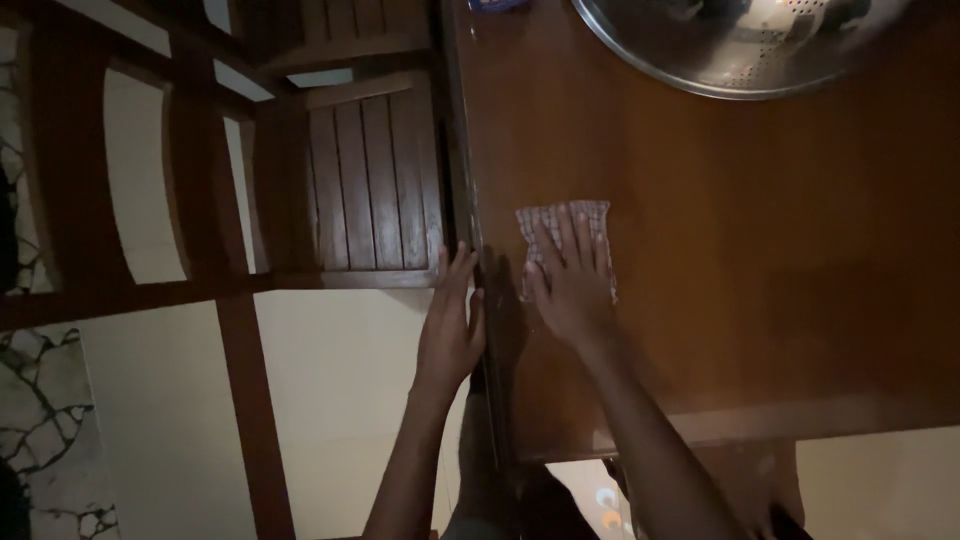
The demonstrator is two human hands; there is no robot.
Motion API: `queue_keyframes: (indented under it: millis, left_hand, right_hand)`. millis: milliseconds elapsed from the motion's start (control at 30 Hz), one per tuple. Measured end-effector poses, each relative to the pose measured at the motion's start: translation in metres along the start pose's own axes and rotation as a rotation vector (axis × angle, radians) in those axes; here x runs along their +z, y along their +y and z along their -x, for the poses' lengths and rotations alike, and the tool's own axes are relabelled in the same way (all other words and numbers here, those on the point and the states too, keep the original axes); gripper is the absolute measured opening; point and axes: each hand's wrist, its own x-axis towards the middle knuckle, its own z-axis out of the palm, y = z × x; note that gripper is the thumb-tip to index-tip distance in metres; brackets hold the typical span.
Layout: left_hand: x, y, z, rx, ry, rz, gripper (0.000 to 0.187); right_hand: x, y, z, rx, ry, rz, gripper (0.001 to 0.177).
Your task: Wiping a wooden dining table with a cloth.
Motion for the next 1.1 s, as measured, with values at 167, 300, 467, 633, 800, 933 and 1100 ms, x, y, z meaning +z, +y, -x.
queue_keyframes:
  millis: [167,300,467,633,800,933,1100]
  left_hand:
    - [-0.002,0.003,0.019,-0.078,-0.027,0.000,0.048]
    - [-0.008,0.007,0.031,-0.127,-0.054,-0.006,0.051]
    - [-0.004,0.002,0.044,-0.143,-0.068,0.018,0.050]
    - [-0.005,0.006,0.050,-0.114,-0.083,0.020,0.052]
    - [-0.010,0.004,0.064,-0.055,-0.041,0.009,0.050]
    - [-0.008,-0.002,0.083,-0.060,-0.069,-0.006,0.051]
    - [-0.008,-0.001,0.104,-0.092,-0.120,0.013,0.048]
  right_hand:
    - [0.017,0.015,-0.024,0.005,0.018,0.011,0.062]
    - [0.013,0.012,-0.023,-0.014,0.035,0.008,0.061]
    - [-0.002,0.000,0.027,0.025,-0.064,-0.005,0.062]
    - [0.003,0.003,0.032,0.058,-0.061,0.014,0.062]
    - [0.009,0.006,0.015,0.030,0.014,0.046,0.063]
    - [0.015,0.003,0.051,0.022,-0.034,0.095,0.063]
    - [0.018,-0.011,0.121,0.053,-0.052,0.063,0.065]
